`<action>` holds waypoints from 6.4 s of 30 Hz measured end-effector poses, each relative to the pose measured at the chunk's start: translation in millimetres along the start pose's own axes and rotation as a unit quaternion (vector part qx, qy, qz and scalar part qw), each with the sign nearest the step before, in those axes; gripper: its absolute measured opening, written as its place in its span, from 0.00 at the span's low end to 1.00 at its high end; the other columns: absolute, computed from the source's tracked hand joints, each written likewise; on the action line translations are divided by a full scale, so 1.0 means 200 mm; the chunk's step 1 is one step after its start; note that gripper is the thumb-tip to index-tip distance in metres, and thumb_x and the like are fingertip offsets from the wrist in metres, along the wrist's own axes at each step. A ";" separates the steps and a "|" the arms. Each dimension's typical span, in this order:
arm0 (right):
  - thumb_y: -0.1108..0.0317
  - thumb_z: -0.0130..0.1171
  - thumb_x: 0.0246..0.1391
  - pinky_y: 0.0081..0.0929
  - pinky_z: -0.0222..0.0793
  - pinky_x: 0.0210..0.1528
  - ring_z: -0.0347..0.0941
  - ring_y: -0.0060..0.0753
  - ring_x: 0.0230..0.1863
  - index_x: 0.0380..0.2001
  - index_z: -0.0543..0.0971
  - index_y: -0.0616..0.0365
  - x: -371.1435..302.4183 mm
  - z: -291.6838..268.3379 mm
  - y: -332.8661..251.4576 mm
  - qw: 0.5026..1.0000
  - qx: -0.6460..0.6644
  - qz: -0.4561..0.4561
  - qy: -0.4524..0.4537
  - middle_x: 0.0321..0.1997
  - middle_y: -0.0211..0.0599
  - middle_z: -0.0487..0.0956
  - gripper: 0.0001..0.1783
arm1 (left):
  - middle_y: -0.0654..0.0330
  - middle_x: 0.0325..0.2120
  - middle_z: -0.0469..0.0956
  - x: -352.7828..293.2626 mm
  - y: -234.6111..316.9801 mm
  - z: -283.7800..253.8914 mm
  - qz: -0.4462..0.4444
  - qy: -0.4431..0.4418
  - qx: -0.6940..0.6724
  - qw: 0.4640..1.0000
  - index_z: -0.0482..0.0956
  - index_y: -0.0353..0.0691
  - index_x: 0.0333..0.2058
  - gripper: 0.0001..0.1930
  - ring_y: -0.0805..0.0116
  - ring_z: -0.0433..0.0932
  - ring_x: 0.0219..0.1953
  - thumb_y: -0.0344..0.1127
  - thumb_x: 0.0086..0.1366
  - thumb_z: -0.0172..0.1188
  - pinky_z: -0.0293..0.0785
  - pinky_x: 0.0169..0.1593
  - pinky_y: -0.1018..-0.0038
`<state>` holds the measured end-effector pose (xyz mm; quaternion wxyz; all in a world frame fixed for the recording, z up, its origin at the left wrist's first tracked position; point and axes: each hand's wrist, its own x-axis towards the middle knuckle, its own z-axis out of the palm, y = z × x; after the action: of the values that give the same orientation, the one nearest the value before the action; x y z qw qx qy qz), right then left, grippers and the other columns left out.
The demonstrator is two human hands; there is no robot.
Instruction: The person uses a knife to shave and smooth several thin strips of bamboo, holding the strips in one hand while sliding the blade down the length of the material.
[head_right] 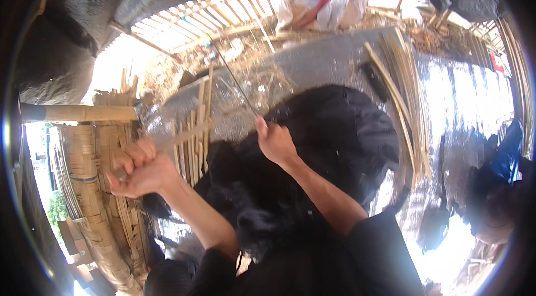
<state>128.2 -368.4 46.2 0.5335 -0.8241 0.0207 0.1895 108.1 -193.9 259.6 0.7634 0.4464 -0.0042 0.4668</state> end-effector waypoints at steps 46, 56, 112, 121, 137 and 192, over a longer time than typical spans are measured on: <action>0.54 0.48 0.70 0.46 0.68 0.26 0.72 0.64 0.22 0.23 0.74 0.65 -0.15 0.15 -0.16 0.982 0.074 -0.124 -0.122 0.16 0.56 0.71 0.26 | 0.69 0.11 0.46 0.01 0.11 -0.08 -0.060 -0.113 -0.012 0.992 0.50 0.52 0.18 0.26 0.75 0.39 0.16 0.58 0.65 0.49 0.43 0.27 0.71; 0.42 0.52 0.65 0.54 0.74 0.30 0.78 0.65 0.25 0.27 0.80 0.63 -0.15 0.02 -0.30 0.985 -0.006 -0.128 -0.114 0.19 0.60 0.78 0.31 | 0.67 0.09 0.54 -0.06 0.07 -0.05 -0.038 -0.306 -0.015 0.951 0.53 0.48 0.16 0.28 0.77 0.44 0.12 0.56 0.72 0.45 0.40 0.21 0.72; 0.41 0.51 0.65 0.55 0.77 0.36 0.79 0.67 0.28 0.31 0.80 0.64 -0.21 0.09 -0.29 0.976 0.023 -0.184 -0.117 0.20 0.59 0.78 0.32 | 0.69 0.12 0.44 -0.13 0.06 -0.01 -0.006 -0.068 -0.005 0.998 0.49 0.51 0.17 0.25 0.76 0.38 0.16 0.58 0.63 0.48 0.38 0.24 0.71; 0.44 0.45 0.69 0.56 0.71 0.32 0.76 0.69 0.28 0.28 0.79 0.68 -0.22 0.11 -0.21 0.978 0.151 -0.116 -0.080 0.21 0.62 0.77 0.34 | 0.69 0.12 0.45 -0.12 0.03 0.01 -0.003 -0.061 0.033 0.998 0.50 0.51 0.18 0.25 0.75 0.38 0.17 0.58 0.63 0.47 0.40 0.27 0.70; 0.38 0.37 0.70 0.55 0.72 0.45 0.77 0.70 0.38 0.24 0.79 0.67 0.00 0.04 0.08 0.994 0.048 0.052 -0.083 0.28 0.65 0.79 0.41 | 0.65 0.26 0.65 0.05 0.05 0.07 0.036 0.051 0.128 0.990 0.70 0.46 0.27 0.23 0.68 0.61 0.30 0.59 0.70 0.49 0.58 0.38 0.69; 0.36 0.40 0.68 0.56 0.77 0.35 0.79 0.69 0.30 0.21 0.82 0.64 -0.21 0.14 -0.24 0.979 -0.076 -0.142 -0.127 0.23 0.65 0.78 0.42 | 0.70 0.10 0.45 -0.05 0.17 -0.24 -0.010 -0.161 -0.006 0.987 0.49 0.51 0.16 0.25 0.76 0.39 0.15 0.51 0.70 0.45 0.38 0.24 0.71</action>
<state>92.8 -331.1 91.7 0.4894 -0.8259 -0.1783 0.2158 57.3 -162.0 249.7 0.7597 0.5116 -0.1258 0.3812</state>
